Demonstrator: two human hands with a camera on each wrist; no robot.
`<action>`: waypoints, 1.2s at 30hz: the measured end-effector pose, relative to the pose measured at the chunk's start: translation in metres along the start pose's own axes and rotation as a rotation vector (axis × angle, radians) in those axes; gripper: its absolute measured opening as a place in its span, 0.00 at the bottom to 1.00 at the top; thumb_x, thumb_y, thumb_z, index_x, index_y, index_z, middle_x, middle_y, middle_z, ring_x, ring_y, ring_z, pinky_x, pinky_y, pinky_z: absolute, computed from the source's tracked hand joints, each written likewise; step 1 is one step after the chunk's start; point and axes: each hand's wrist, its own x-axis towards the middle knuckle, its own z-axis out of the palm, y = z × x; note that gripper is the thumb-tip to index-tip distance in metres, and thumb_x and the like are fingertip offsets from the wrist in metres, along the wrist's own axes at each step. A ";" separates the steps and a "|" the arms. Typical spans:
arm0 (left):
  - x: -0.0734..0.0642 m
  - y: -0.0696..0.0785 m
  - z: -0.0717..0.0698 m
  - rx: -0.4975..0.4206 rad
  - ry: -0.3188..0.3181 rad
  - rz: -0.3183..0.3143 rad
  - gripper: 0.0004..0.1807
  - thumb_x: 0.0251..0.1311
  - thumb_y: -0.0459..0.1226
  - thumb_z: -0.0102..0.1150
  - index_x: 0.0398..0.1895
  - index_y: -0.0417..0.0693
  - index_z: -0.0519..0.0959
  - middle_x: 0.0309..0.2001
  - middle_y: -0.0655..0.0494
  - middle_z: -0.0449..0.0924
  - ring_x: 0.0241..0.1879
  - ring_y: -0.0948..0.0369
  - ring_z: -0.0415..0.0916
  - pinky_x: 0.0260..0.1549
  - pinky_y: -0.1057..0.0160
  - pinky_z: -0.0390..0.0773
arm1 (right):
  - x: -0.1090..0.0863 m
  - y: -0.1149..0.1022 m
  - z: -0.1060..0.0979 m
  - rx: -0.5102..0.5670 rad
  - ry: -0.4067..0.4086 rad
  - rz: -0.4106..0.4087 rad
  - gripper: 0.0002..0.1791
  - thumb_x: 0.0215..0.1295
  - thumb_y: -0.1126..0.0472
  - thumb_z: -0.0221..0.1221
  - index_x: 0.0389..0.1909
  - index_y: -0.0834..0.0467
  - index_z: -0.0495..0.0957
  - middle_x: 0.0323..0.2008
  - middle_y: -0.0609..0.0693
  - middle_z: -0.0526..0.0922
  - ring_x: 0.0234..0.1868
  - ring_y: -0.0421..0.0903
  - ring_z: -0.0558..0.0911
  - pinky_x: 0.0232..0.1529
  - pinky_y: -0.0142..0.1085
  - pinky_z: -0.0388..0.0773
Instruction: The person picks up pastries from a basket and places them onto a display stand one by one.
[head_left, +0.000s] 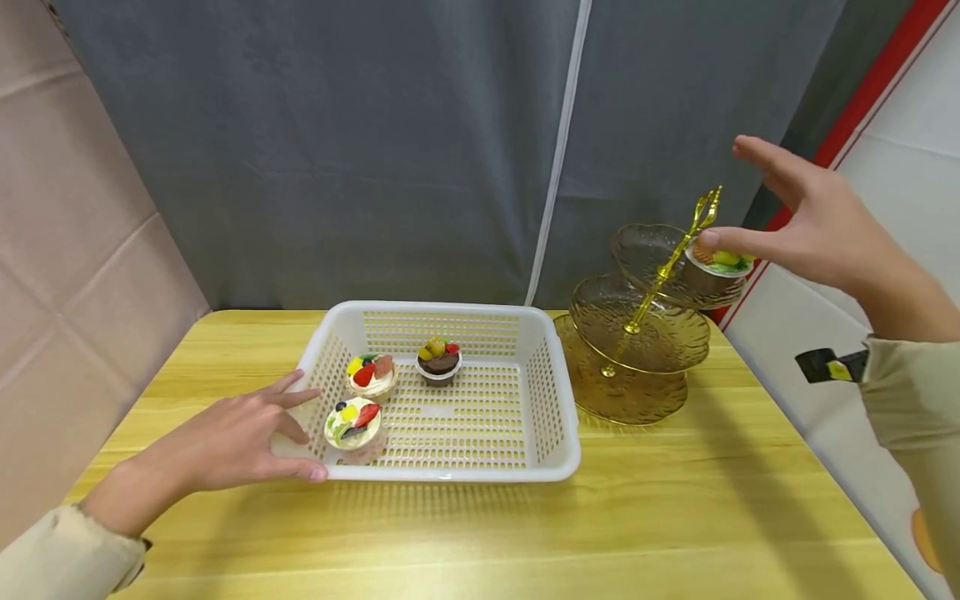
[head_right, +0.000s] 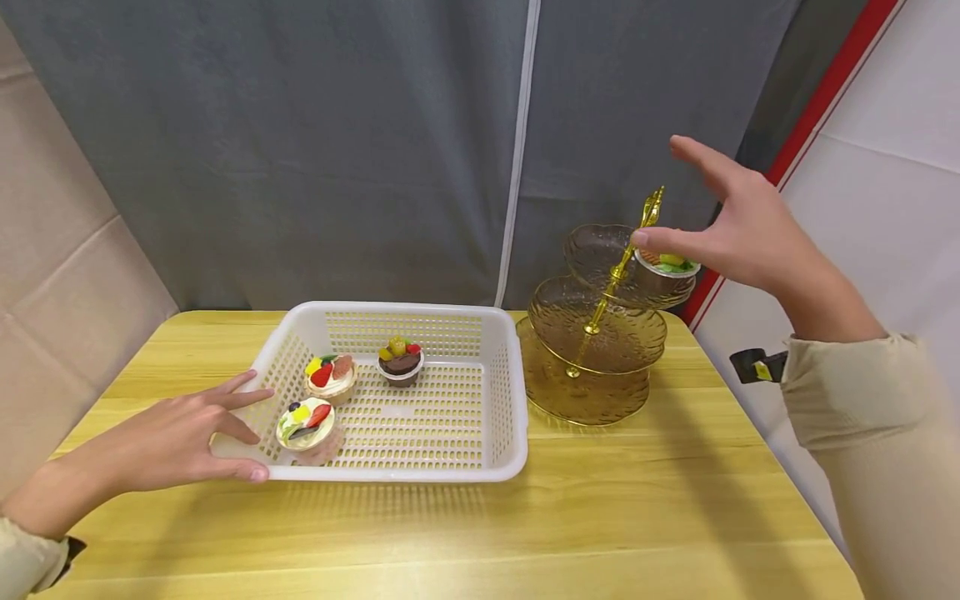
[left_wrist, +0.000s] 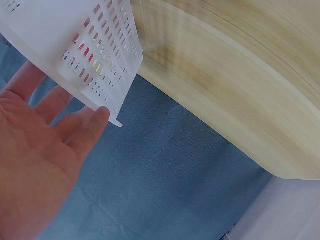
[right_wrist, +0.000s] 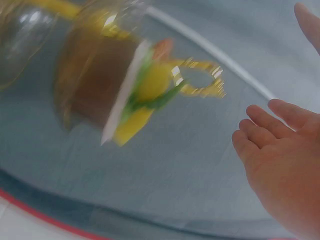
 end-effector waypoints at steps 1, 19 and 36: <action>0.000 0.000 0.000 -0.001 -0.001 -0.001 0.32 0.48 0.73 0.59 0.31 0.58 0.90 0.61 0.47 0.78 0.69 0.37 0.62 0.43 0.44 0.79 | 0.001 -0.005 0.001 0.001 -0.010 -0.011 0.53 0.59 0.56 0.70 0.78 0.34 0.48 0.78 0.35 0.48 0.79 0.50 0.44 0.73 0.55 0.37; -0.001 -0.001 0.002 0.000 0.009 0.000 0.33 0.47 0.73 0.59 0.31 0.56 0.90 0.60 0.46 0.78 0.68 0.37 0.63 0.44 0.42 0.79 | 0.023 -0.066 0.080 -0.084 -0.236 -0.267 0.54 0.51 0.46 0.75 0.77 0.41 0.56 0.75 0.49 0.60 0.74 0.53 0.60 0.66 0.63 0.58; -0.003 -0.002 0.001 -0.012 0.001 -0.022 0.33 0.46 0.74 0.59 0.31 0.58 0.90 0.62 0.48 0.78 0.69 0.38 0.62 0.45 0.41 0.78 | 0.044 -0.079 0.174 0.121 -0.434 -0.361 0.53 0.52 0.49 0.75 0.76 0.55 0.57 0.75 0.49 0.61 0.74 0.48 0.63 0.69 0.47 0.61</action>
